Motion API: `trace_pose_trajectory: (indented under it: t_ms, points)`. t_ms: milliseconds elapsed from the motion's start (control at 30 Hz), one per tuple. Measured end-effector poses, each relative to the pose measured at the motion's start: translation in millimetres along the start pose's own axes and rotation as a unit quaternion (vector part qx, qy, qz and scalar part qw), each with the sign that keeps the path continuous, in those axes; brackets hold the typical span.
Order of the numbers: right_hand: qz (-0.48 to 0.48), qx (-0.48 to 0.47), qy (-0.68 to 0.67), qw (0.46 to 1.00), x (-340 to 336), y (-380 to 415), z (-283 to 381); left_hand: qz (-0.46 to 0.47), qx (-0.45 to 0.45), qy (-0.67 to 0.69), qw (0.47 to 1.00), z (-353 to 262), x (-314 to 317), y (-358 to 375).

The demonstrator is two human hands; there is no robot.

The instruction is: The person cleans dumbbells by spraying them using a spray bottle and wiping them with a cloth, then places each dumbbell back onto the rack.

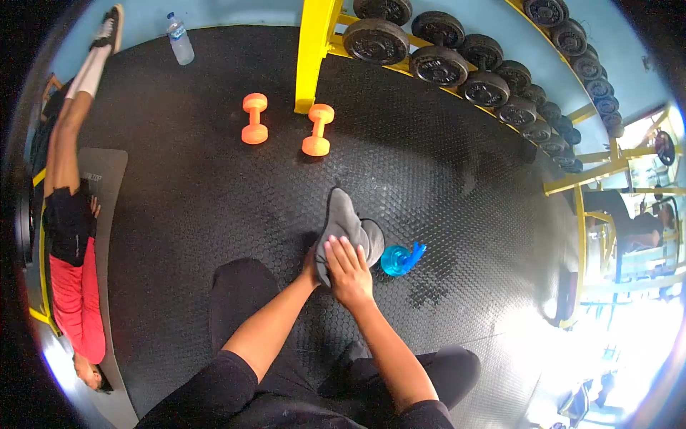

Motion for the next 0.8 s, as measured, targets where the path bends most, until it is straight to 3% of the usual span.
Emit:
trace_pose_trajectory:
  t_ms: [33,67,100,167,233,333,433,500,567,600,633,700,767,800]
  points:
    - [-0.013,0.010,-0.031,0.999,3,15,-9,0.018,-0.079,0.305,0.949,5,-3,2]
    - [-0.055,0.006,-0.089,0.994,5,29,-17,-0.144,-0.007,0.424,0.894,14,3,-1]
    - [-0.050,0.006,-0.088,0.995,9,43,-20,-0.176,0.016,0.351,0.919,-11,-32,19]
    - [-0.005,0.041,-0.079,0.996,22,64,-29,-0.168,0.009,0.294,0.941,12,0,-1]
    - [-0.019,0.024,-0.073,0.997,28,73,-37,-0.181,0.004,0.268,0.946,-14,-36,17]
    - [-0.142,0.057,-0.136,0.979,0,53,-39,-0.167,0.036,0.270,0.948,-24,-41,21]
    - [-0.262,0.196,-0.207,0.922,-33,41,-43,-0.161,0.014,0.223,0.961,-16,-32,8]
    - [-0.319,0.230,-0.065,0.917,-68,29,-42,-0.155,-0.007,0.212,0.965,-17,-30,6]
    - [-0.303,0.280,-0.154,0.898,-82,22,-57,-0.139,0.000,0.240,0.961,-15,-24,4]
    - [-0.305,0.244,-0.314,0.865,-93,9,-58,-0.138,0.001,0.240,0.961,-16,-24,4]
    - [-0.306,0.245,-0.314,0.865,-89,7,-63,-0.155,0.001,0.265,0.952,-16,-25,5]
    - [-0.159,0.161,-0.348,0.910,-63,-7,-63,-0.171,0.001,0.288,0.942,-17,-28,10]
    - [-0.024,0.177,-0.442,0.879,-34,-5,-58,-0.157,0.008,0.291,0.944,-18,-33,11]
    - [-0.020,0.117,-0.357,0.926,-36,-4,-50,-0.143,0.035,0.327,0.933,-18,-35,9]
Point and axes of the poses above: each hand's wrist, its own y-axis away from the middle knuckle, its own x-axis out of the palm, z = x × y, the point moved 6 cm from there along -y, towards the middle knuckle, and after that the axes turned 7 degrees about z, right-handed, at the moved point
